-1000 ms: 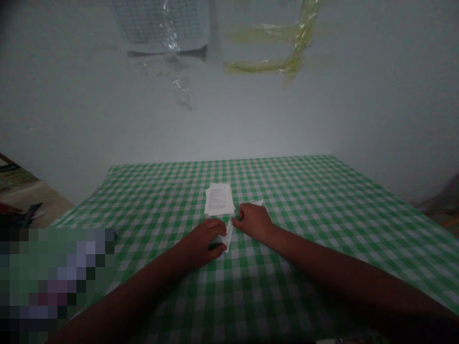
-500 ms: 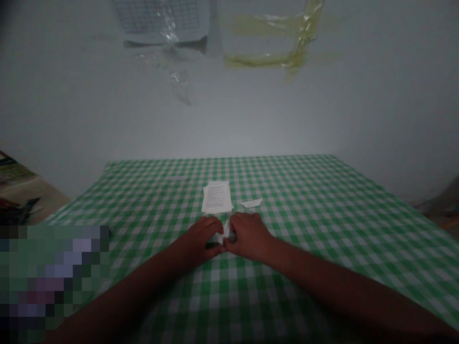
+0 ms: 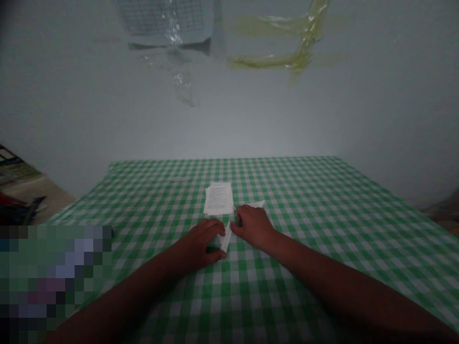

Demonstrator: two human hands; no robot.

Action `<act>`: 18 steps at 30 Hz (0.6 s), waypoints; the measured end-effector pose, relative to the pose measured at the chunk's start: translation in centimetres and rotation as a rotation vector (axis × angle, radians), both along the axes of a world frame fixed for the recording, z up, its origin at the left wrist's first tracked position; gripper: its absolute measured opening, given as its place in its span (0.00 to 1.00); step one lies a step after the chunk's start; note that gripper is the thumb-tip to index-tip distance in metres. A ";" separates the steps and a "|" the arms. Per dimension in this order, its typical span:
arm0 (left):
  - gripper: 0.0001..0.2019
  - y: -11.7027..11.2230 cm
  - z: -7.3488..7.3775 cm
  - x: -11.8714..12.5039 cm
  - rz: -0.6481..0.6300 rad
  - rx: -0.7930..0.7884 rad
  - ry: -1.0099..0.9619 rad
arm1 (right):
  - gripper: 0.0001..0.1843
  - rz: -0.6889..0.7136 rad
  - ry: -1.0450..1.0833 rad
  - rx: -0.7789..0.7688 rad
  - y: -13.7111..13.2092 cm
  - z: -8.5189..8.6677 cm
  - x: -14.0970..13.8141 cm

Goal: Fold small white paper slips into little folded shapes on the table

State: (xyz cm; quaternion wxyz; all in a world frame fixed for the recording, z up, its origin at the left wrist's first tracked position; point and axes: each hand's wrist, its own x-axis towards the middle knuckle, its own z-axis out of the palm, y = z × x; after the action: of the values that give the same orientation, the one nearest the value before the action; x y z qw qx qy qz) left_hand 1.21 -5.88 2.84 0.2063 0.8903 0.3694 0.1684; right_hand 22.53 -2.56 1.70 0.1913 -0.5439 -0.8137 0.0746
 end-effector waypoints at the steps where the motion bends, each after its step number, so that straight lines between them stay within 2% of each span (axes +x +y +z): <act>1: 0.18 0.0 0.1 0.0 -0.005 0.001 0.006 | 0.11 -0.011 0.009 0.006 0.2 0.0 0.1; 6: 0.15 -0.1 0.3 0.1 -0.037 0.025 -0.015 | 0.10 -0.029 0.039 0.031 0.6 -0.3 0.2; 11: 0.10 0.2 -0.1 0.5 0.026 0.023 -0.029 | 0.02 0.110 0.170 0.102 0.4 -0.7 0.5; 14: 0.09 0.3 0.0 0.3 -0.005 -0.008 -0.053 | 0.10 0.283 0.211 0.119 0.0 -0.6 0.7; 18: 0.16 0.4 0.4 -0.6 -0.071 -0.056 -0.123 | 0.18 0.462 0.122 0.095 -0.6 -0.3 0.9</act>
State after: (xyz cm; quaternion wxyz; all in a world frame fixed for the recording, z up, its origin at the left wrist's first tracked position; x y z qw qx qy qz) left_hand 0.65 -5.50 3.21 0.2594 0.8847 0.3287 0.2048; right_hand 23.39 -3.20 1.45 0.2433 -0.3284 -0.9059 0.1109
